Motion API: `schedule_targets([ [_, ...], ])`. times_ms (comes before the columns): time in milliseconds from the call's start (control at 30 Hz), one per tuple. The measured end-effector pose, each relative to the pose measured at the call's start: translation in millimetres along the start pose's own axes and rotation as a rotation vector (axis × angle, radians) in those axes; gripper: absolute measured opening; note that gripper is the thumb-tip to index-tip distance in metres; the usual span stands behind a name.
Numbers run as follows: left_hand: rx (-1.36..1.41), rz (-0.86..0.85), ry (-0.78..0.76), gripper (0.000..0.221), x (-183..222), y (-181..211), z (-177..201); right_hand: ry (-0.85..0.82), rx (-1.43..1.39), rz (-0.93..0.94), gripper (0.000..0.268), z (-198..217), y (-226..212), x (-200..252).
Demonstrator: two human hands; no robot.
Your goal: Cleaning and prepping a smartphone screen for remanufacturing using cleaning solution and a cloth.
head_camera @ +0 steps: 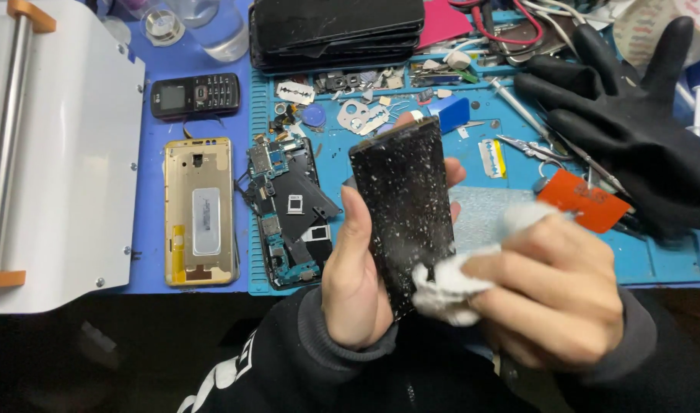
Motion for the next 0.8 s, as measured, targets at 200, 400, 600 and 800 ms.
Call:
schedule_targets([
  [200, 0.102, 0.095, -0.008, 0.074, 0, -5, -7, 0.1, 0.057, -0.102, 0.005, -8, 5, 0],
  [400, 0.228, 0.098, 0.076, 0.08, -13, 19, 2, -0.136, -0.389, -0.084, 0.008, 11, -3, 6],
  [600, 0.191, 0.197, 0.017, 0.081, -6, -4, 4, 0.044, -0.113, -0.221, 0.024, -7, -3, -18],
  [800, 0.17, 0.028, 0.065, 0.074, -18, 19, 8, -0.143, -0.49, -0.09, 0.01, 0, -6, -3],
])
Point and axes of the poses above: each hand's wrist, its own x-axis away from the middle knuckle, its own z-axis out of the back of the hand, y = z × x, the point moved 2 cm from there along -x, towards the middle knuckle, and after that the axes turned 5 degrees about z, right-handed, at the moved point
